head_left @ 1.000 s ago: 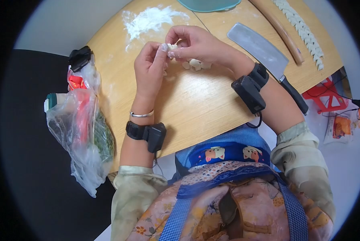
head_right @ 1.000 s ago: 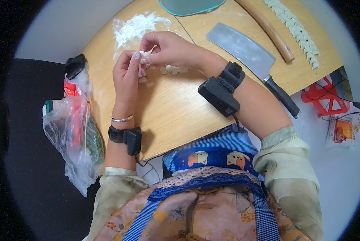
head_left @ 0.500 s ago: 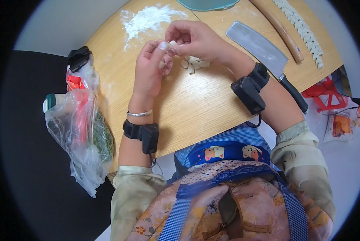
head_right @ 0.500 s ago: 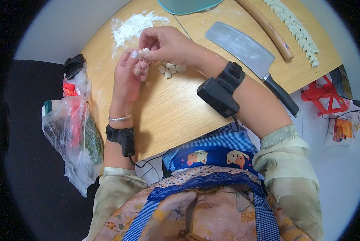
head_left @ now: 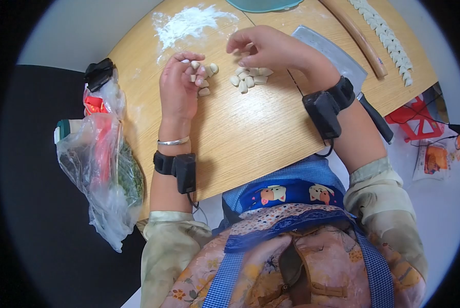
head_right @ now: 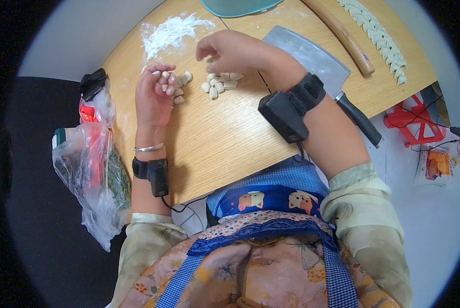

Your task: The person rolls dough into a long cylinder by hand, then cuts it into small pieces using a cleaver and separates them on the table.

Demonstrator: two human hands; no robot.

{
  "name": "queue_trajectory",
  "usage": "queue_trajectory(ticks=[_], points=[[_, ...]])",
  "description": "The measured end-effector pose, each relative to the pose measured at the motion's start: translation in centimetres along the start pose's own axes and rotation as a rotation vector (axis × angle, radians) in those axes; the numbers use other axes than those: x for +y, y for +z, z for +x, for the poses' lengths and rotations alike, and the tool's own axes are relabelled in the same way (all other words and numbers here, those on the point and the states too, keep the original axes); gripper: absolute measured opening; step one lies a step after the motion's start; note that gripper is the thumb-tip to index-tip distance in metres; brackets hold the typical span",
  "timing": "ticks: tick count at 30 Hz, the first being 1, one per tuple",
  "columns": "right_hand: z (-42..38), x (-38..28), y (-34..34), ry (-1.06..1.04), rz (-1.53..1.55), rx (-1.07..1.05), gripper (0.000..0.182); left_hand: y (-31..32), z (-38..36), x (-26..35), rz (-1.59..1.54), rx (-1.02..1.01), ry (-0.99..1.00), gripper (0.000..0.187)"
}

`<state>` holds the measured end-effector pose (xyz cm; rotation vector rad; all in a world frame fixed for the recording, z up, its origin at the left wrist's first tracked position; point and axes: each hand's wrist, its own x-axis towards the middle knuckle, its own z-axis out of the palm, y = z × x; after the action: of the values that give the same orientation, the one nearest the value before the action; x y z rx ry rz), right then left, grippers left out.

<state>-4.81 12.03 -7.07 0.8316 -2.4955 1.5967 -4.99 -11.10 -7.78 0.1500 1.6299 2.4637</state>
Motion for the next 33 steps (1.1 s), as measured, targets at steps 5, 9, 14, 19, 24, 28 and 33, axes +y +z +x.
queue_trajectory(ticks=[5,9,14,19,24,28,33], points=[[-0.3,0.7,-0.4,0.011,-0.466,-0.210,0.019,0.6,-0.6,0.3,0.008,-0.114,-0.102,0.014],[0.1,0.0,-0.3,0.213,-0.398,-0.220,0.014,1.0,-0.8,-0.2,0.199,-0.165,-0.131,0.014],[0.4,-0.1,-0.5,0.268,0.345,-0.037,0.011,1.5,-1.0,-0.7,0.296,-0.183,-0.068,0.020],[0.3,-0.5,0.3,0.268,0.552,-0.071,0.012,2.3,-1.4,-0.7,0.328,-0.194,0.011,0.026],[0.2,-0.1,0.1,0.223,0.413,-0.030,0.013,1.5,-0.9,-0.7,0.372,-0.098,0.064,0.020],[-0.2,0.7,1.3,-0.056,-0.250,0.005,0.023,1.2,-0.8,-0.8,0.375,-0.016,0.066,0.016],[-0.4,-0.3,2.2,-0.024,-0.622,-0.087,0.018,0.9,-0.6,-0.9,0.331,-0.011,0.117,0.015]])
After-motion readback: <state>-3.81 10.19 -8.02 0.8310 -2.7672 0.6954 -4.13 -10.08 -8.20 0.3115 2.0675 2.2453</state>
